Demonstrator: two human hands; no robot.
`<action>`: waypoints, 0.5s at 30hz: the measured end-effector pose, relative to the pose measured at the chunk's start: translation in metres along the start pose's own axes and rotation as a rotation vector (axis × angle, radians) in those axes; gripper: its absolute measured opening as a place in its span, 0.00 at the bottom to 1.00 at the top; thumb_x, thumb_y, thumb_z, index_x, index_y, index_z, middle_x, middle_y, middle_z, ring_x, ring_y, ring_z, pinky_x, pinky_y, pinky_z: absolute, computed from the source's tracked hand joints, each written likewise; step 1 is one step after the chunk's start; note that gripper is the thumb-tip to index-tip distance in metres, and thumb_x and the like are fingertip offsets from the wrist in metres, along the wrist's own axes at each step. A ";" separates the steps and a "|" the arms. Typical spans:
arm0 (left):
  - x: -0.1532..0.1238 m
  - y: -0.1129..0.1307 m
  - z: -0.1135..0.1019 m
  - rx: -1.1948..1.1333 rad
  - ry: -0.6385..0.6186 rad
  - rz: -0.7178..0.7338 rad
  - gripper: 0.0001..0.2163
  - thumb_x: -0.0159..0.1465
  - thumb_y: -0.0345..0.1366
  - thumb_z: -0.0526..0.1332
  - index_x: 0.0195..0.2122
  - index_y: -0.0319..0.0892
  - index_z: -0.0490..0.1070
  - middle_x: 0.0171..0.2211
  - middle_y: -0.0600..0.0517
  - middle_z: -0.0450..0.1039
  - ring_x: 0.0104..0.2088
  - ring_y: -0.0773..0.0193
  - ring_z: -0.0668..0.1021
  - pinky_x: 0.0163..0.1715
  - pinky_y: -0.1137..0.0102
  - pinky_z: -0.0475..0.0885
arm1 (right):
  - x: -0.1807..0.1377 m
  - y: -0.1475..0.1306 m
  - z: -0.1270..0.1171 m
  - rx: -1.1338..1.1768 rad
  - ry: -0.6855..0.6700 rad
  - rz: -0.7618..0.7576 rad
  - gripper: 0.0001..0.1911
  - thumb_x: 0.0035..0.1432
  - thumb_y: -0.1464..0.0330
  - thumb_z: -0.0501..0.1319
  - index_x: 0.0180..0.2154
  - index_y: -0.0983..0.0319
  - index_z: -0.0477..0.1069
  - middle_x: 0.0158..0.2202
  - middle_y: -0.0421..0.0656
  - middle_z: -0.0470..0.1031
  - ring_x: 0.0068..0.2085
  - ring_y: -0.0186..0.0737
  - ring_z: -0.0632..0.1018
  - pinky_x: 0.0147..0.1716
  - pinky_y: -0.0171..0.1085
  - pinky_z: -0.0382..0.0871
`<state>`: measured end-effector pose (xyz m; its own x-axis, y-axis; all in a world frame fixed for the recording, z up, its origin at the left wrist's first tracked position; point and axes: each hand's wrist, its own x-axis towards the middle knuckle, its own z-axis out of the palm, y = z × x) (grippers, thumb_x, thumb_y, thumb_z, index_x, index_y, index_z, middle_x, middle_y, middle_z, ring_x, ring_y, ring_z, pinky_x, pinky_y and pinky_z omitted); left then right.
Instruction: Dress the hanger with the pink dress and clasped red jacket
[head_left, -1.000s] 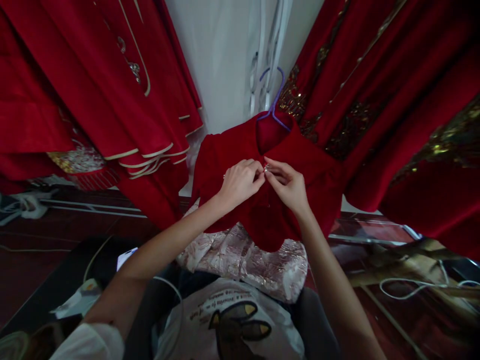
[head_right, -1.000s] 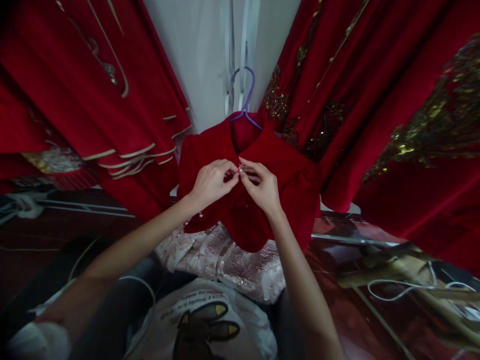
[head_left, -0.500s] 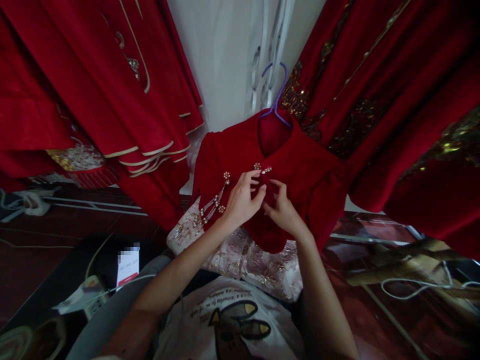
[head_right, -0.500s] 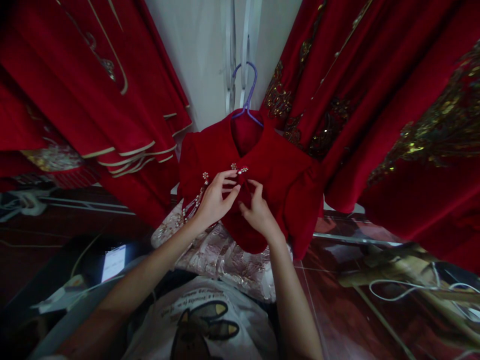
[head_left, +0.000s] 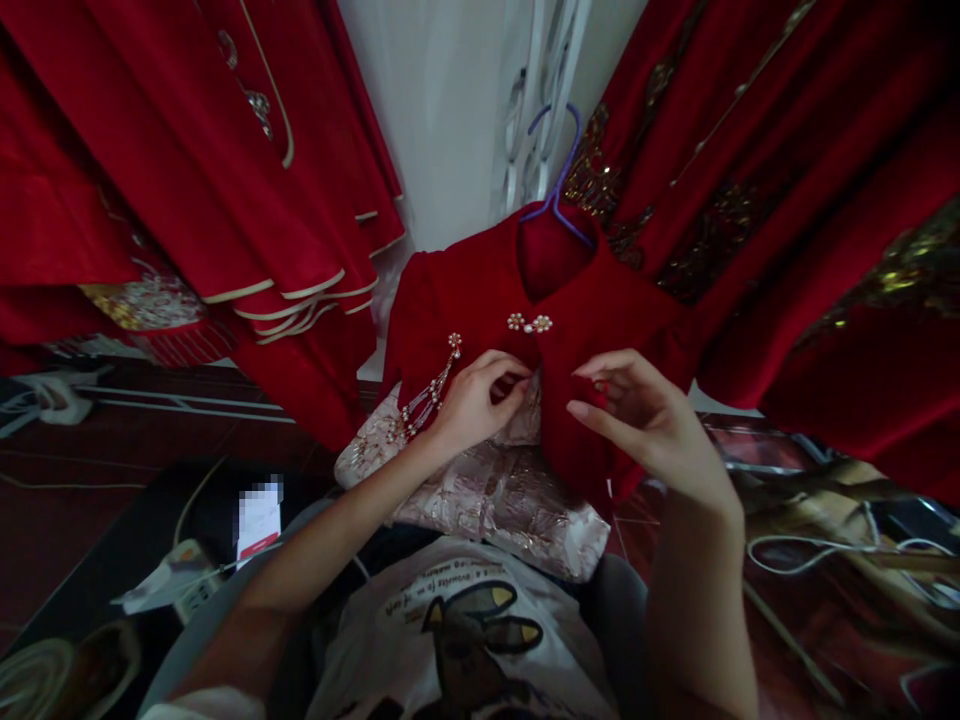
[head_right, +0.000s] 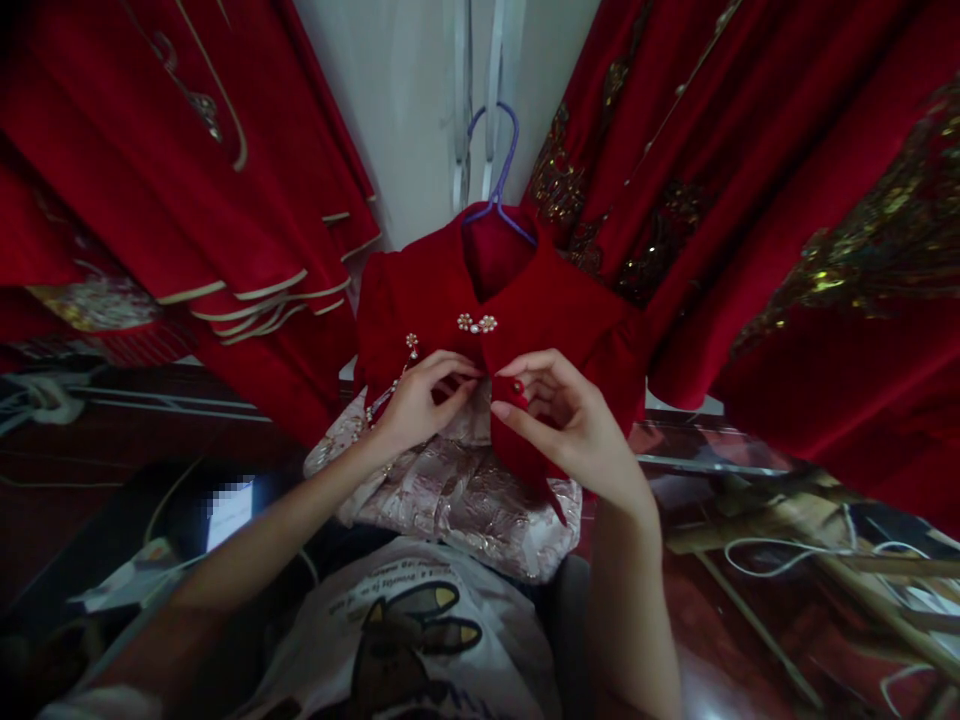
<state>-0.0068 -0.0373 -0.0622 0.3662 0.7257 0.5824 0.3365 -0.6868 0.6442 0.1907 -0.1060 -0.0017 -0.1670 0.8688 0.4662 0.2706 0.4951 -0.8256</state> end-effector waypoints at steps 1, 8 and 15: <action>-0.002 -0.002 -0.011 0.033 0.033 -0.004 0.06 0.66 0.33 0.59 0.41 0.43 0.74 0.42 0.50 0.74 0.36 0.68 0.77 0.35 0.71 0.75 | 0.000 0.000 0.003 0.022 -0.041 0.005 0.14 0.54 0.65 0.70 0.43 0.56 0.72 0.40 0.41 0.74 0.40 0.35 0.77 0.36 0.32 0.74; -0.003 -0.040 -0.068 0.376 0.237 -0.140 0.05 0.61 0.36 0.65 0.35 0.42 0.72 0.33 0.53 0.72 0.34 0.64 0.72 0.38 0.68 0.69 | 0.006 0.013 0.015 0.242 -0.210 0.159 0.15 0.47 0.65 0.74 0.38 0.57 0.75 0.34 0.39 0.76 0.34 0.33 0.77 0.35 0.34 0.76; 0.001 -0.049 -0.050 0.589 0.182 -0.262 0.05 0.60 0.39 0.64 0.34 0.44 0.73 0.35 0.51 0.74 0.37 0.58 0.73 0.41 0.65 0.67 | 0.009 0.016 0.024 0.116 -0.328 0.189 0.10 0.52 0.61 0.71 0.36 0.58 0.80 0.32 0.41 0.77 0.32 0.34 0.77 0.31 0.34 0.75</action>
<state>-0.0665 -0.0005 -0.0682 0.0732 0.8311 0.5513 0.8309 -0.3565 0.4271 0.1711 -0.0902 -0.0185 -0.4236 0.8852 0.1921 0.2200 0.3063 -0.9262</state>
